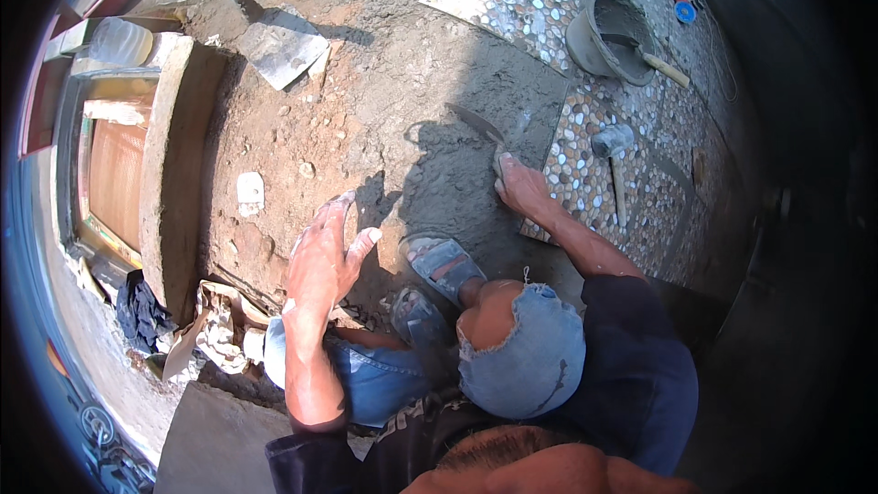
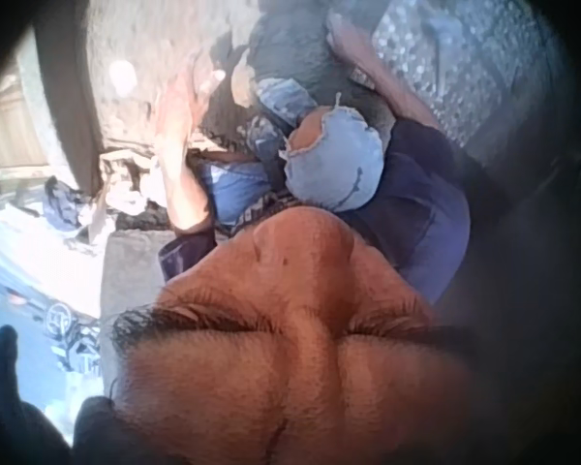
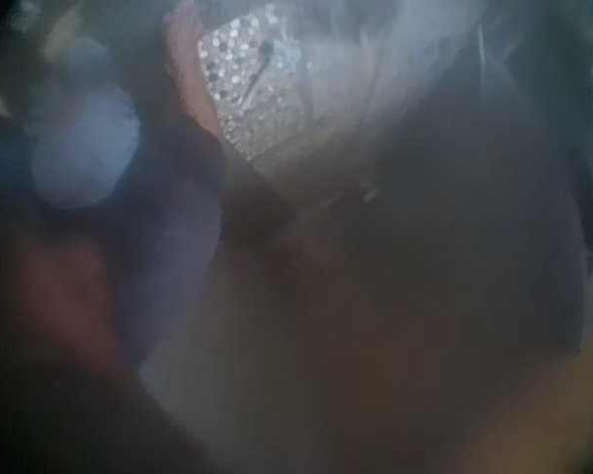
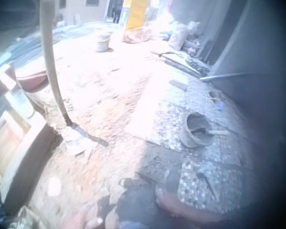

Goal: The person spreads mortar on a patch of ground with a trowel, rinses a tile in a water basin, and carries the tile toward the tiling area.

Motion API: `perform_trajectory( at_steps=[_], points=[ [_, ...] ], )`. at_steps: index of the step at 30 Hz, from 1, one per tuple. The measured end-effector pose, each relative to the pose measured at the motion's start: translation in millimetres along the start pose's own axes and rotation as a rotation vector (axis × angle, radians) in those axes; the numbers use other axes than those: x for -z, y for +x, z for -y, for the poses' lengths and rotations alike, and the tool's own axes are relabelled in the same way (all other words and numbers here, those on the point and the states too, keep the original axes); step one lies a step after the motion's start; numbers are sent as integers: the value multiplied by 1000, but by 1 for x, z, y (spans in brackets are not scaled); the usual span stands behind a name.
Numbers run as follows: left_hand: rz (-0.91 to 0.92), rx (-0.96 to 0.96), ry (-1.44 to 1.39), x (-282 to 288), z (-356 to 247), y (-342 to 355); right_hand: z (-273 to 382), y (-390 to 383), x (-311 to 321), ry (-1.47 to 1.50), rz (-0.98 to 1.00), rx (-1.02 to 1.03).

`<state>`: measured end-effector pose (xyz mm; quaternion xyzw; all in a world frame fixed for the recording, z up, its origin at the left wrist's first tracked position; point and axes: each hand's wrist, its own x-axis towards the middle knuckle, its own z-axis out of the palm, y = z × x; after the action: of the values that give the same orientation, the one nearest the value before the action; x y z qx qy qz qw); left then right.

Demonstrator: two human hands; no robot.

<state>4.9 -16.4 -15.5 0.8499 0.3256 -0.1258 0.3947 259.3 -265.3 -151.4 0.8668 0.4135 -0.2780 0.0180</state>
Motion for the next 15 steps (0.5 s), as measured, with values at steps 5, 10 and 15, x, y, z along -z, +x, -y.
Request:
perform_trajectory(
  at_steps=[5,10,15],
  points=[
    [44,-21,8,-1,-10,2,-45,65,-2,79,-272,-75],
    [29,-9,23,-4,0,2,-9,5,-4,27,32,150],
    [-8,0,20,2,3,-4,-54,3,20,149,-220,-368]
  ],
)
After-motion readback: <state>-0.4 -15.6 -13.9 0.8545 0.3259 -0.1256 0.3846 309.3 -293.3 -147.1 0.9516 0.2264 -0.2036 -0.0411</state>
